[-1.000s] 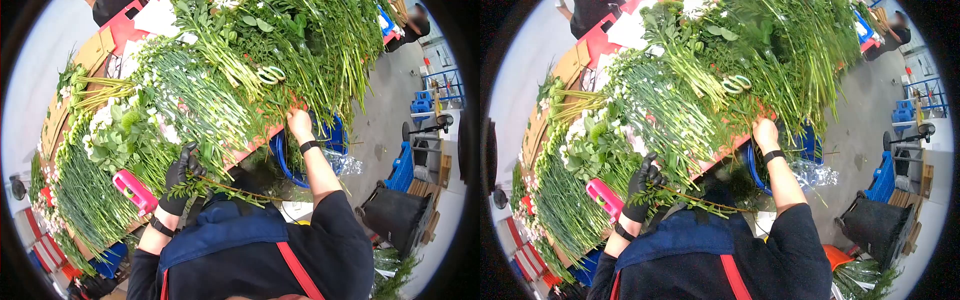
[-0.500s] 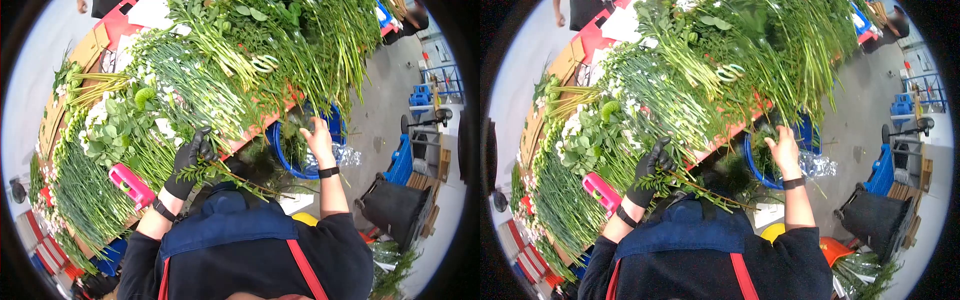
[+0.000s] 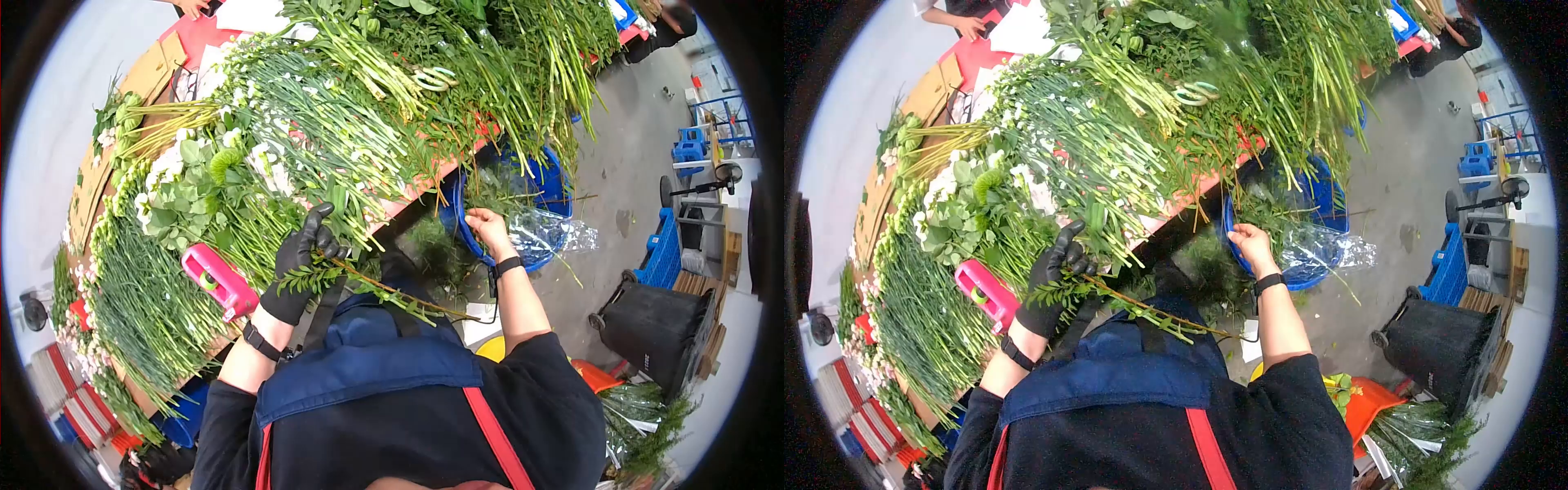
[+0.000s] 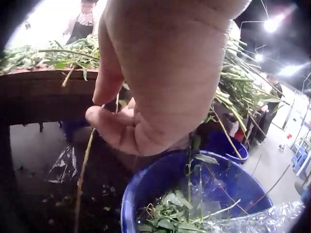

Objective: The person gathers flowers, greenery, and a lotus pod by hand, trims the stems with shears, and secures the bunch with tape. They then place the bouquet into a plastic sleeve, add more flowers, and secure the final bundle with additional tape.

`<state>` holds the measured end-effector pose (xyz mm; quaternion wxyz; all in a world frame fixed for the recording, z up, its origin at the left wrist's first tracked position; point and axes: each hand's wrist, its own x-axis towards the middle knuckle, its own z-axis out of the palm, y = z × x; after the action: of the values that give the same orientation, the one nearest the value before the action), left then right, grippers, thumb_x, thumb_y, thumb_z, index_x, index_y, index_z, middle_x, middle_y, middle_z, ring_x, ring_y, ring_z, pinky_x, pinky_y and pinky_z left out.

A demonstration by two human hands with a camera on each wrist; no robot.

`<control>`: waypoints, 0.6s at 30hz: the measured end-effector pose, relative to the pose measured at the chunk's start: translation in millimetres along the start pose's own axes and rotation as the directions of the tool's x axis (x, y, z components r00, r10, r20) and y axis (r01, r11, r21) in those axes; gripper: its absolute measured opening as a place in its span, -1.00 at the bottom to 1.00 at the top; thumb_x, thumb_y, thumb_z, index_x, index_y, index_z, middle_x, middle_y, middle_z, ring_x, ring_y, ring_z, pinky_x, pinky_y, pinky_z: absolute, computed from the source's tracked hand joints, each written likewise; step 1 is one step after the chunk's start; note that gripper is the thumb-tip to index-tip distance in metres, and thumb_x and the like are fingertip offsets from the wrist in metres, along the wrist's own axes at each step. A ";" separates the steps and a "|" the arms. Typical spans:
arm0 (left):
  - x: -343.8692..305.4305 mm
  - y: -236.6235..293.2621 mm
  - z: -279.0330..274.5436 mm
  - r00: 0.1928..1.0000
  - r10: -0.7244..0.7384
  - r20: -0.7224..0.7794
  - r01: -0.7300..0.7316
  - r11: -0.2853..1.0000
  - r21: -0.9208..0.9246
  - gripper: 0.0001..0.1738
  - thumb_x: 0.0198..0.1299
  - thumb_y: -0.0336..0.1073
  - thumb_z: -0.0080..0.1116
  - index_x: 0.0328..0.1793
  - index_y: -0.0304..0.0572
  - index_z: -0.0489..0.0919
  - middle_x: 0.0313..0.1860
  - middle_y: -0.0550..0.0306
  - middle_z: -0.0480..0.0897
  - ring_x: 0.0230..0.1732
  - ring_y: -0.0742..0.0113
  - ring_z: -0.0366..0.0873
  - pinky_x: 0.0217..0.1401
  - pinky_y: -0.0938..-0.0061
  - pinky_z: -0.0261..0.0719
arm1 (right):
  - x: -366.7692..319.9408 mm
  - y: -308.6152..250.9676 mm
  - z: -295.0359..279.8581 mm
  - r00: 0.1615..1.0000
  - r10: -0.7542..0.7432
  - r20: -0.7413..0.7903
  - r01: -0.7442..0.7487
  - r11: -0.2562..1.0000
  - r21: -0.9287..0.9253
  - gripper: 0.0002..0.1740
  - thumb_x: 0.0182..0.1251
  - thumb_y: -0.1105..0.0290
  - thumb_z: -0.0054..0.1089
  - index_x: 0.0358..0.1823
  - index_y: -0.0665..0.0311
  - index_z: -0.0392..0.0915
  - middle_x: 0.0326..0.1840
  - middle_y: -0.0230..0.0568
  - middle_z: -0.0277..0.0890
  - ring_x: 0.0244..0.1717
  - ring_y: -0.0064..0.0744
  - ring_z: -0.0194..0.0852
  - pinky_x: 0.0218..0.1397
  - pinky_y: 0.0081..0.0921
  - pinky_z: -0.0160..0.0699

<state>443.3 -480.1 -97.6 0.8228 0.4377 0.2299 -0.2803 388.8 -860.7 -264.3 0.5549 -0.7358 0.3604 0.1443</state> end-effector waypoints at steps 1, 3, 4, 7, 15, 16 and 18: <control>-0.4 -3.8 -3.8 1.000 0.009 0.022 -0.009 1.000 -0.010 -0.47 0.48 -0.06 -0.08 0.40 -0.27 0.30 -0.52 0.37 0.15 -0.52 0.49 0.20 -0.26 0.44 0.37 | 0.5 4.3 2.8 0.999 -0.032 -0.038 0.031 0.999 -0.031 -0.60 0.22 0.40 0.33 0.06 0.40 0.53 -0.25 -0.29 0.61 -0.52 -0.59 0.45 -0.52 -0.63 0.38; -0.5 -10.8 -9.7 0.997 0.007 0.073 -0.004 0.999 -0.037 -0.48 0.47 -0.06 -0.07 0.37 -0.26 0.31 -0.51 0.35 0.16 -0.50 0.46 0.21 -0.25 0.42 0.37 | 1.2 2.6 8.1 0.997 0.006 -0.073 0.001 0.996 0.091 -0.59 0.26 0.37 0.32 0.09 0.39 0.49 -0.24 -0.26 0.61 -0.49 -0.55 0.46 -0.50 -0.62 0.44; -1.4 -14.6 -10.8 0.995 0.003 0.105 0.004 0.997 -0.071 -0.49 0.47 -0.06 -0.07 0.36 -0.26 0.31 -0.51 0.34 0.16 -0.49 0.46 0.21 -0.25 0.42 0.37 | 0.4 2.4 11.9 0.998 0.045 -0.044 -0.034 0.975 0.221 -0.59 0.27 0.37 0.31 0.09 0.38 0.48 -0.24 -0.26 0.61 -0.49 -0.54 0.47 -0.50 -0.61 0.46; -5.1 -19.6 -11.6 0.984 0.010 0.180 0.001 0.998 -0.063 -0.50 0.47 -0.07 -0.07 0.36 -0.24 0.30 -0.47 0.31 0.19 -0.46 0.44 0.22 -0.21 0.41 0.40 | -0.8 19.6 17.4 1.000 0.004 0.029 -0.015 0.917 0.399 -0.66 0.38 0.35 0.20 0.09 0.39 0.48 -0.31 -0.27 0.60 -0.56 -0.62 0.43 -0.55 -0.64 0.45; -27.3 -20.0 -11.0 0.979 -0.044 0.200 0.051 0.998 -0.029 -0.45 0.42 -0.02 0.03 0.35 -0.23 0.33 -0.44 0.26 0.30 -0.38 0.40 0.35 -0.15 0.37 0.49 | -197.2 58.8 -15.3 0.988 -0.119 -0.095 0.129 0.986 0.106 -0.74 0.41 0.42 0.12 0.02 0.40 0.59 -0.46 -0.32 0.56 -0.64 -0.67 0.36 -0.56 -0.68 0.37; -30.0 -20.8 -10.0 0.978 -0.051 0.204 0.059 0.998 -0.034 -0.44 0.40 -0.01 0.05 0.35 -0.23 0.34 -0.43 0.26 0.31 -0.38 0.39 0.35 -0.14 0.36 0.50 | -219.9 61.1 -16.9 0.984 -0.155 -0.091 0.164 0.982 0.098 -0.76 0.41 0.44 0.11 0.00 0.42 0.59 -0.45 -0.31 0.57 -0.62 -0.67 0.37 -0.54 -0.69 0.39; -34.9 -25.5 -12.7 0.968 -0.041 0.249 0.056 0.997 -0.054 -0.41 0.37 0.02 0.09 0.35 -0.20 0.35 -0.41 0.25 0.35 -0.36 0.37 0.38 -0.13 0.34 0.52 | -254.1 58.0 -13.1 0.972 -0.228 -0.061 0.234 0.964 0.126 -0.79 0.41 0.49 0.09 -0.04 0.44 0.60 -0.42 -0.29 0.58 -0.58 -0.65 0.40 -0.48 -0.68 0.41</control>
<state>399.0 -472.0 -97.4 0.8509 0.3681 0.1445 -0.3458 168.8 -785.9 -145.5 0.6069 -0.7376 0.2937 0.0374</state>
